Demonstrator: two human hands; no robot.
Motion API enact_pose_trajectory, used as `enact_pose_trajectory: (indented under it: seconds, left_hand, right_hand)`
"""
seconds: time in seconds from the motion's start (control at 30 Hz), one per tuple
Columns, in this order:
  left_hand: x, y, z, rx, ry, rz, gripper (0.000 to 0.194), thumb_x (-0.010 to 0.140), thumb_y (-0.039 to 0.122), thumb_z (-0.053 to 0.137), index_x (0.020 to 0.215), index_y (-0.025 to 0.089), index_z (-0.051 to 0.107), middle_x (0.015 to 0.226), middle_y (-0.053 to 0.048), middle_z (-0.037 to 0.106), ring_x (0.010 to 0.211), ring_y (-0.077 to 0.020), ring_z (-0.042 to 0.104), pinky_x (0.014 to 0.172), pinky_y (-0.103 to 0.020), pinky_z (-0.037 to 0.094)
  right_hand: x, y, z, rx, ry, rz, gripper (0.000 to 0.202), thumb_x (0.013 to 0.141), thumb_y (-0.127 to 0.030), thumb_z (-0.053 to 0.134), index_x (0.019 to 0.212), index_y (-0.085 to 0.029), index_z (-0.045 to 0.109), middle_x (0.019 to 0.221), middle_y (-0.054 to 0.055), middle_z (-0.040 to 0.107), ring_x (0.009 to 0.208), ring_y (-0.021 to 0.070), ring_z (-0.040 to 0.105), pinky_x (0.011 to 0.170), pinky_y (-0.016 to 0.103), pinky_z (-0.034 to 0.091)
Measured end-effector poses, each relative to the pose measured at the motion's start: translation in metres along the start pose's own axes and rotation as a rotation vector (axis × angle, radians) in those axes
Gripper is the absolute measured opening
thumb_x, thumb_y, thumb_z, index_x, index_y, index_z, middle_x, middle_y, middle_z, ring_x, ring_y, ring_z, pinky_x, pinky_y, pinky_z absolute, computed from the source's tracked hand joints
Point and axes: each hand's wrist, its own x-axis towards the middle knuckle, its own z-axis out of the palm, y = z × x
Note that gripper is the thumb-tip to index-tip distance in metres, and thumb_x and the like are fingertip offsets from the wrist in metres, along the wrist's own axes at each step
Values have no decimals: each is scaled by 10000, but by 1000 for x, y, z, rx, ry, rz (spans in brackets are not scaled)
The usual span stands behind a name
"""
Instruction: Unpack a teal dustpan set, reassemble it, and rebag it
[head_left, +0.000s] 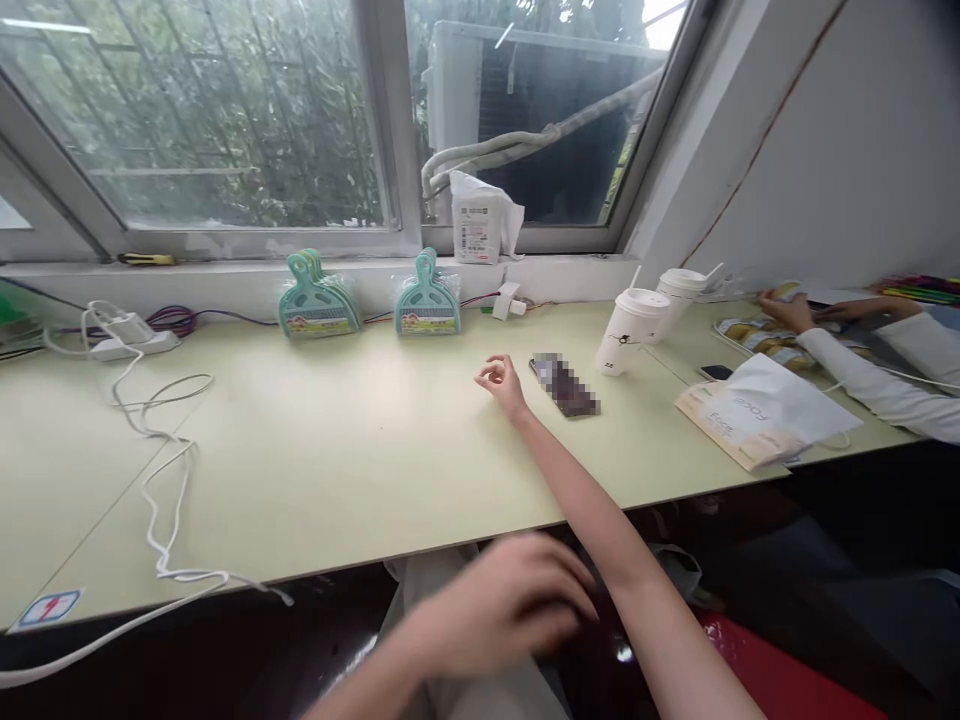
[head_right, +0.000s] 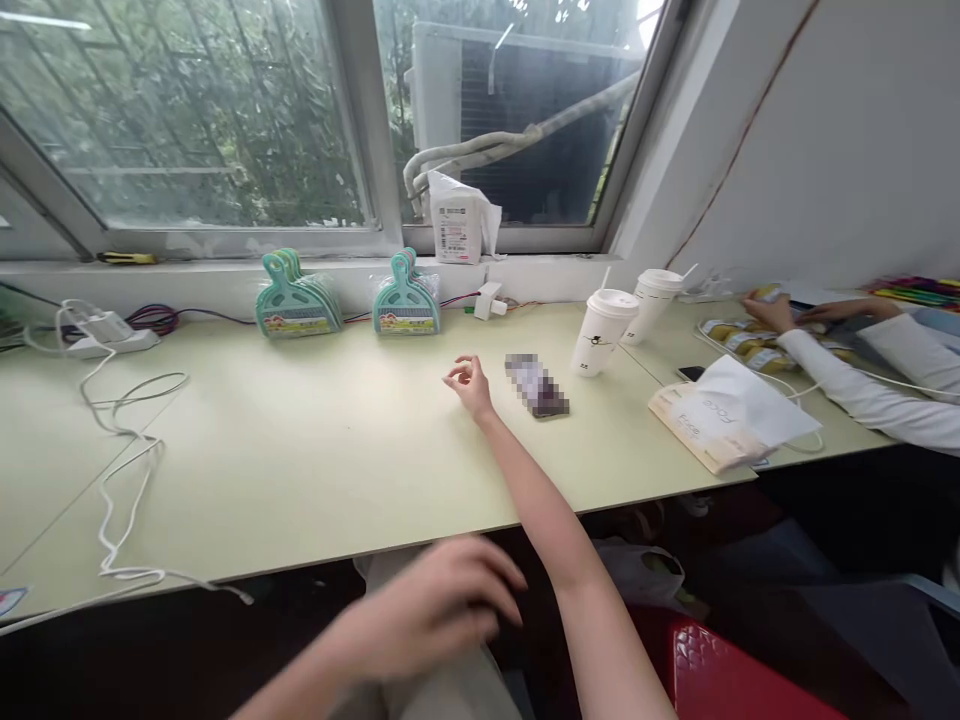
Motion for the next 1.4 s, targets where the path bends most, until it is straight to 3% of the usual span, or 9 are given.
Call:
enact_pose_trajectory:
  seconds: [0.1,0.23,0.43,0.63,0.77,0.87,1.0,1.13,1.4]
  left_hand:
    - [0,-86,-63,78,430,-267,245,943,313,441,1035,212,644,1171,-94,635,1140,-200,574,1036,-370,423]
    - [-16,-191,-158,311,777,-504,242,879,241,452,977,179,664,1117,-82,671,1102,-208,585,1002,-363,426]
    - [-74,-272,-242,453,1092,-815,317,803,139,405,960,147,681,1090,-93,697,1051,-195,608,971,-321,434]
    - [-95,-289,-251,367,1256,-855,268,796,189,420,875,174,676,989,-65,720,925,-190,635,882,-299,461]
    - [-92,-291,-251,351,1171,-805,242,786,195,426,828,187,665,929,-52,719,872,-183,642,842,-289,464]
    - [-93,-294,-251,324,1166,-797,229,790,186,425,815,194,652,891,-43,718,845,-176,645,809,-281,466]
    - [-94,-296,-249,284,1154,-789,225,791,156,427,798,196,649,867,-41,715,821,-170,645,782,-273,462]
    - [-93,-294,-245,275,1165,-770,230,797,138,426,780,198,647,846,-41,706,806,-166,640,764,-273,457]
    - [-94,-290,-244,232,1182,-751,221,800,109,435,762,197,635,859,-55,695,813,-183,626,767,-301,463]
  right_hand:
    - [0,1,0,-64,27,-11,295,736,-381,599,986,-226,596,1006,49,648,747,142,556,747,285,469]
    - [2,6,1,-85,36,31,255,780,-410,516,821,-201,657,1025,77,664,836,180,583,797,314,466]
    - [6,18,0,-112,87,24,379,750,-557,600,794,-187,668,988,105,694,823,195,602,750,311,461]
    - [47,42,12,-263,207,142,435,746,-622,593,638,-201,570,759,77,699,554,151,558,597,280,431]
    - [99,56,36,-330,176,151,378,924,-399,317,983,-188,624,690,31,678,449,139,522,574,280,429]
    - [135,62,60,-503,256,76,381,868,-216,364,1206,-184,537,1086,95,678,779,174,654,749,306,460]
    - [168,63,94,-740,325,58,348,828,-296,529,1142,-153,576,1268,170,574,1218,297,482,927,368,408]
    - [178,66,112,-796,385,145,298,861,-331,528,1080,-142,598,1192,195,599,1185,333,478,895,387,408]
    - [167,59,101,-947,139,-46,196,900,-244,412,990,-169,568,974,133,659,945,264,598,763,321,405]
